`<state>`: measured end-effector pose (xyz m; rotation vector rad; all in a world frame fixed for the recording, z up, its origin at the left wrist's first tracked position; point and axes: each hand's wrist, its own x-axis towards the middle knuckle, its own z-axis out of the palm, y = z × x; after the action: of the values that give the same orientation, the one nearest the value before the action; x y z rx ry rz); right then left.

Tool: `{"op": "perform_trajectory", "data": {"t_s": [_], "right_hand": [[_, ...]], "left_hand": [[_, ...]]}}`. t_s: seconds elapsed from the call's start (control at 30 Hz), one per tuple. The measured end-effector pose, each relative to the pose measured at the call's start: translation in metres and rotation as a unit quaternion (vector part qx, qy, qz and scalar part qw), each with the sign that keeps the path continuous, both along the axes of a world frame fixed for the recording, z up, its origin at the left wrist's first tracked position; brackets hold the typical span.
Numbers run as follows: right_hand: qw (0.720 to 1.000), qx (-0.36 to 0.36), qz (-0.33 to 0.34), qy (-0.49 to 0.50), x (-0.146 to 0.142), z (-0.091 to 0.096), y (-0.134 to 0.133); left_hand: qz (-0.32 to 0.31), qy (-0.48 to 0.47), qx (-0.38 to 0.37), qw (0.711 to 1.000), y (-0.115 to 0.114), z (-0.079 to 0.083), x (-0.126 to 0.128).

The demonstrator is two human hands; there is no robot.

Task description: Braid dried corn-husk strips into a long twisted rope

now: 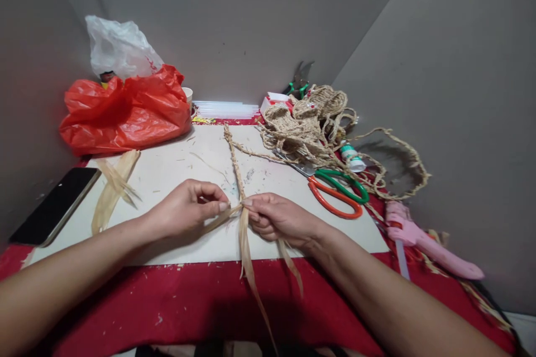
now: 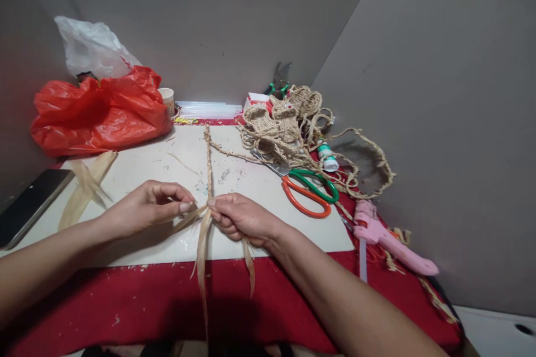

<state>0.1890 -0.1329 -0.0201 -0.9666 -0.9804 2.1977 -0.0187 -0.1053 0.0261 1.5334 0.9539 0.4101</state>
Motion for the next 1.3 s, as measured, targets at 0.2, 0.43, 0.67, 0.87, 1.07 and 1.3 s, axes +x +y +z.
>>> {"op": "perform_trajectory", "data": {"t_s": [0.2,0.43,0.67,0.87,1.07,1.3], "right_hand": [[1.000,0.003,-0.002,-0.002,0.000,-0.001,0.000],[1.000,0.006,-0.002,-0.002,0.000,0.002,0.000],[1.000,0.010,-0.005,-0.017,-0.001,0.004,0.000],[0.999,0.025,-0.007,-0.044,-0.004,0.006,-0.003],[0.990,0.087,-0.024,-0.104,-0.011,0.007,-0.006],[0.957,0.175,-0.053,-0.226,-0.018,0.002,-0.008]], "left_hand": [[0.045,-0.123,-0.094,0.987,-0.004,-0.022,0.017],[0.097,-0.138,-0.187,0.968,-0.010,-0.023,0.024],[0.087,-0.142,-0.191,0.967,-0.006,-0.024,0.025],[0.065,-0.082,-0.168,0.980,0.002,-0.023,0.024],[0.001,0.013,-0.106,0.994,0.013,-0.017,0.019],[-0.091,0.112,-0.071,0.987,0.028,-0.001,0.022]]}}
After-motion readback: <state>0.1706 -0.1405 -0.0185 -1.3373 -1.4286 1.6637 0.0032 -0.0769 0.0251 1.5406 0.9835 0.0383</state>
